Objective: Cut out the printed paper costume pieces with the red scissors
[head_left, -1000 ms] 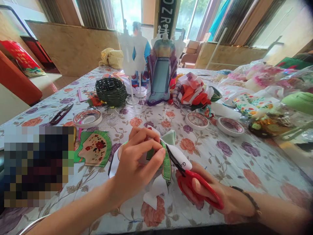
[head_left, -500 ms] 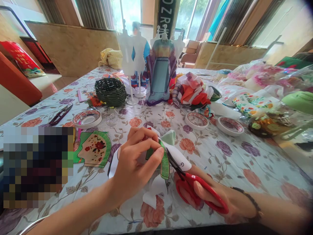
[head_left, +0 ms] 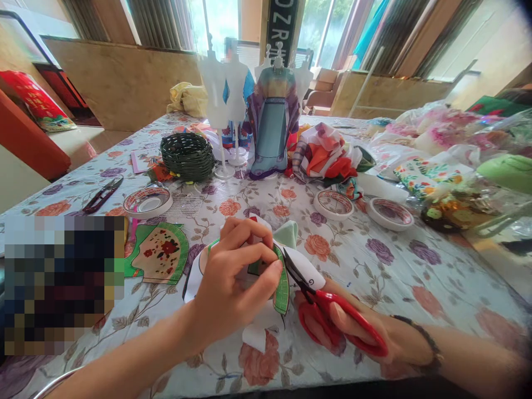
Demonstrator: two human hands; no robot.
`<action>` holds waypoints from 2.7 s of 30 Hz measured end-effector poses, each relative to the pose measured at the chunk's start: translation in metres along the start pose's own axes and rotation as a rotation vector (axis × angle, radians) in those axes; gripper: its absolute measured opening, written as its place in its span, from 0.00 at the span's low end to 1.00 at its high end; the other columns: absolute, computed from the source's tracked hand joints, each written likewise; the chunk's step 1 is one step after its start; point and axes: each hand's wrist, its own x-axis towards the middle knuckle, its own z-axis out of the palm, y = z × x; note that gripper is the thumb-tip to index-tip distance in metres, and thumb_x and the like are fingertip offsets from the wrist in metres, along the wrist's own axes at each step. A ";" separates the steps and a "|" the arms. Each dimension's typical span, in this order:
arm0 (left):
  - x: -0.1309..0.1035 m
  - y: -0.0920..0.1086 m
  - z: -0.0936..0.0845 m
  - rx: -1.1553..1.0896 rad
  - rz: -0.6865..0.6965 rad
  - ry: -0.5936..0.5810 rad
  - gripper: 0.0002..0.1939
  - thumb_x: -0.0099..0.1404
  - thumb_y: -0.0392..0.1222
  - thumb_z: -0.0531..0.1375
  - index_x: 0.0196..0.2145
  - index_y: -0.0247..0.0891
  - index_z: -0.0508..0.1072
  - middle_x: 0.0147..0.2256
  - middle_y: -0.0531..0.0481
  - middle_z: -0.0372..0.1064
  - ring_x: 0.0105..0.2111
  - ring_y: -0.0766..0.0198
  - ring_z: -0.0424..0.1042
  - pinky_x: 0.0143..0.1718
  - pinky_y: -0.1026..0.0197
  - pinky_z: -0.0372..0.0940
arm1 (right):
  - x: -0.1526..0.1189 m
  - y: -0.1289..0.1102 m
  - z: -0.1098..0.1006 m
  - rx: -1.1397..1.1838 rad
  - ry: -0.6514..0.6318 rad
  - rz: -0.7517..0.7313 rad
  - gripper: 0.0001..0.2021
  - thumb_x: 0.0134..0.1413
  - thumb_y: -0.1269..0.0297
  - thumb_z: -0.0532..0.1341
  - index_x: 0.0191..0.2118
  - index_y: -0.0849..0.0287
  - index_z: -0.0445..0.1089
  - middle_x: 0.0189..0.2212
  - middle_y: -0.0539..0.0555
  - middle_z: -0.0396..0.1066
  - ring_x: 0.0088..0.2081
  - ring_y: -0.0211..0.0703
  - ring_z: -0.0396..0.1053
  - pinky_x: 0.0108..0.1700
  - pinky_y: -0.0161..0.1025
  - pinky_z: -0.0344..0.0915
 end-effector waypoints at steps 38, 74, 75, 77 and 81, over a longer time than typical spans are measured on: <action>-0.003 -0.002 0.001 -0.003 -0.045 0.013 0.09 0.65 0.34 0.56 0.27 0.39 0.72 0.34 0.49 0.64 0.36 0.62 0.63 0.40 0.54 0.62 | 0.002 -0.003 -0.003 -0.042 -0.009 0.027 0.28 0.58 0.33 0.47 0.27 0.57 0.54 0.21 0.47 0.54 0.22 0.33 0.49 0.24 0.35 0.49; -0.003 -0.003 0.001 0.015 -0.026 0.028 0.10 0.64 0.33 0.56 0.25 0.38 0.71 0.33 0.50 0.64 0.36 0.62 0.62 0.41 0.54 0.59 | -0.004 0.001 0.003 -0.037 0.159 0.163 0.29 0.54 0.32 0.52 0.27 0.57 0.57 0.24 0.46 0.52 0.26 0.36 0.48 0.27 0.36 0.48; -0.003 -0.002 0.001 0.017 -0.026 0.026 0.10 0.64 0.33 0.56 0.25 0.38 0.71 0.33 0.50 0.64 0.36 0.62 0.62 0.41 0.54 0.59 | -0.006 0.002 0.003 -0.043 0.169 0.161 0.28 0.54 0.33 0.52 0.28 0.58 0.58 0.25 0.47 0.53 0.26 0.36 0.49 0.28 0.37 0.49; -0.003 -0.002 0.000 0.020 -0.026 0.026 0.10 0.64 0.33 0.56 0.25 0.38 0.71 0.33 0.50 0.64 0.36 0.62 0.62 0.40 0.54 0.59 | -0.008 0.003 0.003 -0.051 0.183 0.180 0.27 0.55 0.33 0.52 0.29 0.57 0.59 0.26 0.47 0.54 0.27 0.37 0.50 0.29 0.37 0.50; -0.003 -0.001 0.000 0.020 -0.016 0.028 0.10 0.64 0.33 0.56 0.25 0.38 0.72 0.32 0.50 0.64 0.35 0.62 0.62 0.40 0.54 0.59 | -0.009 -0.002 0.003 -0.061 0.188 0.228 0.28 0.52 0.32 0.53 0.29 0.57 0.60 0.26 0.48 0.54 0.28 0.38 0.51 0.29 0.37 0.51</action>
